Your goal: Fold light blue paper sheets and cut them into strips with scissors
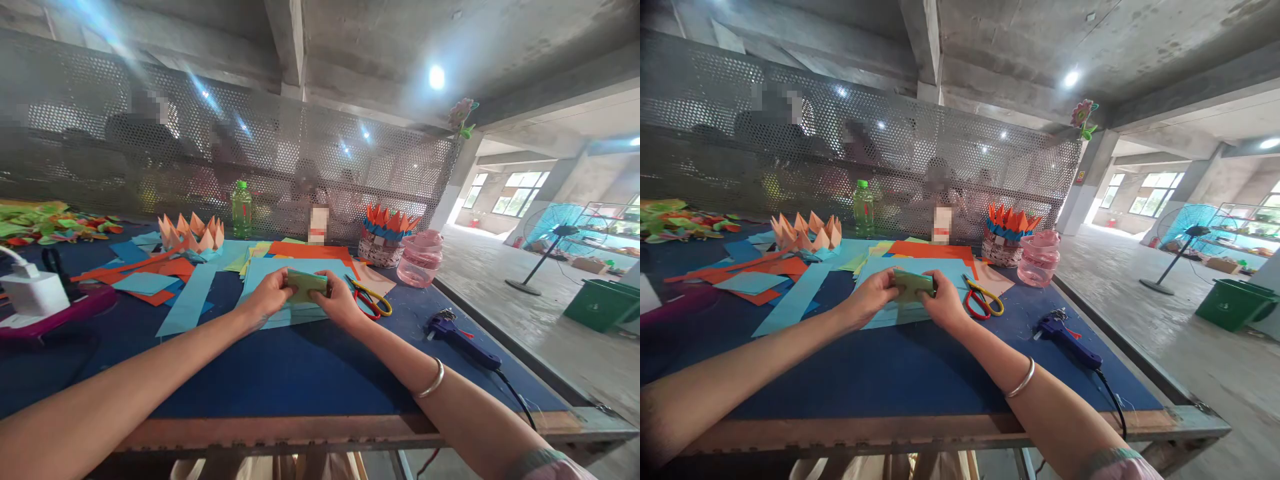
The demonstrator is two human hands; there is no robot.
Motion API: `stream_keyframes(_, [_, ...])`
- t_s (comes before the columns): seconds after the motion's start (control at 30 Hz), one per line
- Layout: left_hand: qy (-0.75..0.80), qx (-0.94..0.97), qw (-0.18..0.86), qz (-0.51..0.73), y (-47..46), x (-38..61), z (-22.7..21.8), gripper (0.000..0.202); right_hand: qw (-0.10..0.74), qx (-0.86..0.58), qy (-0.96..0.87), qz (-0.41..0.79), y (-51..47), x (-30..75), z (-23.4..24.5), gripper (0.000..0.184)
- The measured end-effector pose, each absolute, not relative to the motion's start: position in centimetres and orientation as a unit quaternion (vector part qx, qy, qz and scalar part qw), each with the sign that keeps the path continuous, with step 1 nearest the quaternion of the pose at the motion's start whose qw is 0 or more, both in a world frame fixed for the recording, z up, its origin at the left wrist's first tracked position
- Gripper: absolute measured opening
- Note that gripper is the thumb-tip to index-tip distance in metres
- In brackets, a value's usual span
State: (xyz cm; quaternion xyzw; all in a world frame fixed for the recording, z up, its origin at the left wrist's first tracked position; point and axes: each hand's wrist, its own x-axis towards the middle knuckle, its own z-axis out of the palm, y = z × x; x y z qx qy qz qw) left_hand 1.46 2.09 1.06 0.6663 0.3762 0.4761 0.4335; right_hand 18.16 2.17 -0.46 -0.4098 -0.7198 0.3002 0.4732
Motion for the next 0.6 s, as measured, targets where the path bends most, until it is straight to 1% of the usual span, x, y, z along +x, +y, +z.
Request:
stream_keyframes(0.07, [0.376,0.669,0.436,0.47,2.16,1.44,1.08,0.024,0.466,-0.413,-0.724,0.297,2.46,18.29,-0.7,0.024])
stream_keyframes(0.23, [0.39,0.686,0.423,0.444,2.48,1.48,0.56,0.03,0.453,-0.43,-0.728,0.283,2.47,18.42,-1.31,0.027])
stream_keyframes(0.43, [0.411,0.694,0.394,0.441,2.78,1.33,0.46,0.026,0.449,-0.441,-0.729,0.268,2.56,18.4,-1.35,0.02])
stream_keyframes(0.6, [0.418,0.689,0.386,0.45,3.12,1.06,0.52,0.024,0.459,-0.439,-0.72,0.28,3.15,18.74,-1.28,0.015])
